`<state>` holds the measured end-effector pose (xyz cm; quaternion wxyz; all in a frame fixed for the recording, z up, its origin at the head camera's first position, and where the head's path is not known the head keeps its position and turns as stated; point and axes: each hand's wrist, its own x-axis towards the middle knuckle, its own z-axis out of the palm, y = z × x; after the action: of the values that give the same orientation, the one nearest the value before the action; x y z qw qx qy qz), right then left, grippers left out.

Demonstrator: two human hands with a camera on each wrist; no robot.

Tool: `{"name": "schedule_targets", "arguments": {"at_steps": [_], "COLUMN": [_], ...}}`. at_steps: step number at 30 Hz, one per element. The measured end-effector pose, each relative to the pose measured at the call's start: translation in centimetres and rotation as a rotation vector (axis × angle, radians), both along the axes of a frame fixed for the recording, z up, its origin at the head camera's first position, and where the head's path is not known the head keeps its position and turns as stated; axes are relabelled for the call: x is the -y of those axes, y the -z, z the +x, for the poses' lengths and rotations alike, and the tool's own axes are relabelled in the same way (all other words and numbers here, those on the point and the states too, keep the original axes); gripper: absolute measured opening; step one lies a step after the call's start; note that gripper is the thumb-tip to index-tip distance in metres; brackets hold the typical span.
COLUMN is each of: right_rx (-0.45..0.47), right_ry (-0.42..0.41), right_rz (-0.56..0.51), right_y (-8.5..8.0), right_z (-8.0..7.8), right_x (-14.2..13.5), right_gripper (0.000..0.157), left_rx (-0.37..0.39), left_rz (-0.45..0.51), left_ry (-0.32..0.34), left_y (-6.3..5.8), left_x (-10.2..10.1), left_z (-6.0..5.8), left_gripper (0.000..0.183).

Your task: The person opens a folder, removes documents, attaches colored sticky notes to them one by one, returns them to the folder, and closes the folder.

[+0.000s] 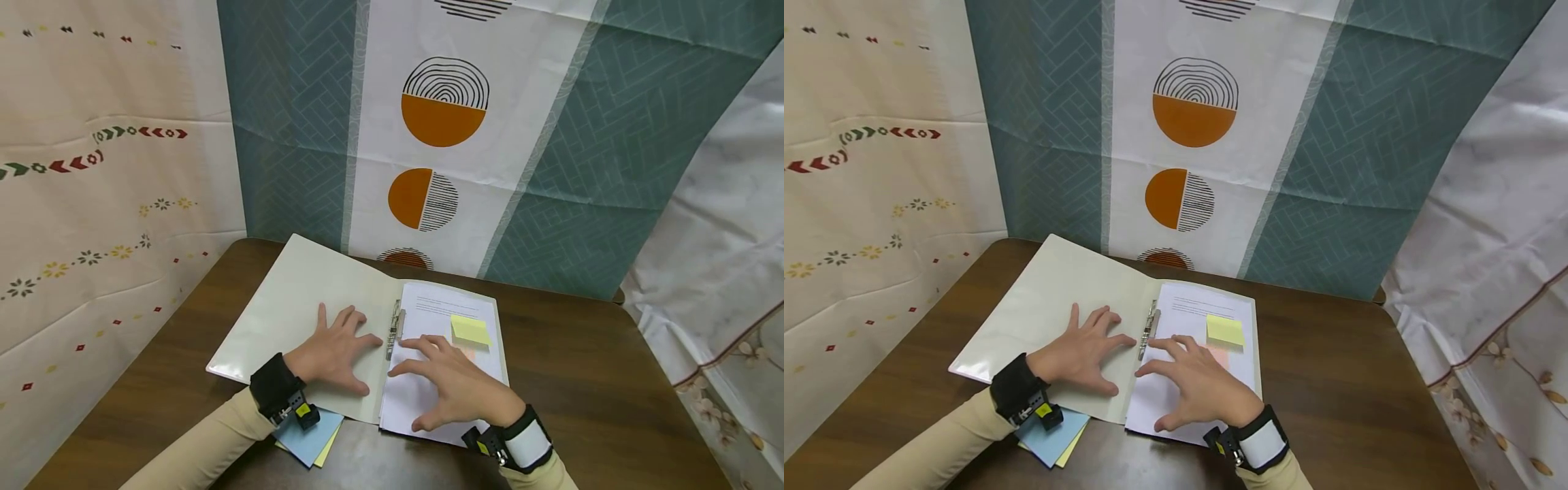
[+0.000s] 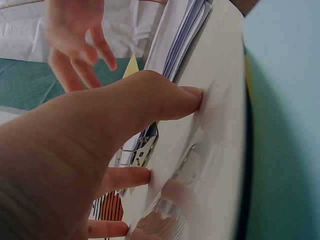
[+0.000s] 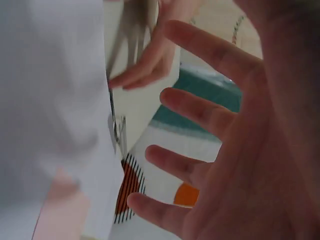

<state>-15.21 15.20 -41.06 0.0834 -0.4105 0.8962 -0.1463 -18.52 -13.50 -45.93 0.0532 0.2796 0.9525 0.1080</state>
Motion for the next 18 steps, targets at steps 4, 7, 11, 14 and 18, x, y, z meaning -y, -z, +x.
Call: {"name": "schedule_targets", "arguments": {"at_steps": [4,7,11,14,18], "right_rx": [-0.03,-0.049,-0.06,-0.087,-0.122], "right_ry": [-0.059,-0.053,-0.023,-0.021,-0.046], "right_rz": [0.056,0.119,0.201,0.232,0.199], "right_y": [0.5,1.1,1.6,1.7,1.8], "right_z": [1.0,1.5,1.9,1.9,1.4], "right_x": [1.6,2.3,3.0,3.3,3.1], "right_gripper": [0.076,0.077,0.069,0.063,0.056], "left_rx": [0.004,0.006,0.016,0.02,0.019], "left_rz": [-0.012,-0.011,-0.012,-0.018,-0.017], "left_ry": [-0.003,0.0,-0.001,-0.004,-0.004], "left_y": [-0.1,-0.1,-0.1,-0.1,-0.3], "left_x": [-0.1,-0.1,-0.1,-0.1,-0.1], "left_z": [0.1,0.1,0.2,0.2,0.3], "left_gripper": [0.082,0.082,0.082,0.082,0.082]}}
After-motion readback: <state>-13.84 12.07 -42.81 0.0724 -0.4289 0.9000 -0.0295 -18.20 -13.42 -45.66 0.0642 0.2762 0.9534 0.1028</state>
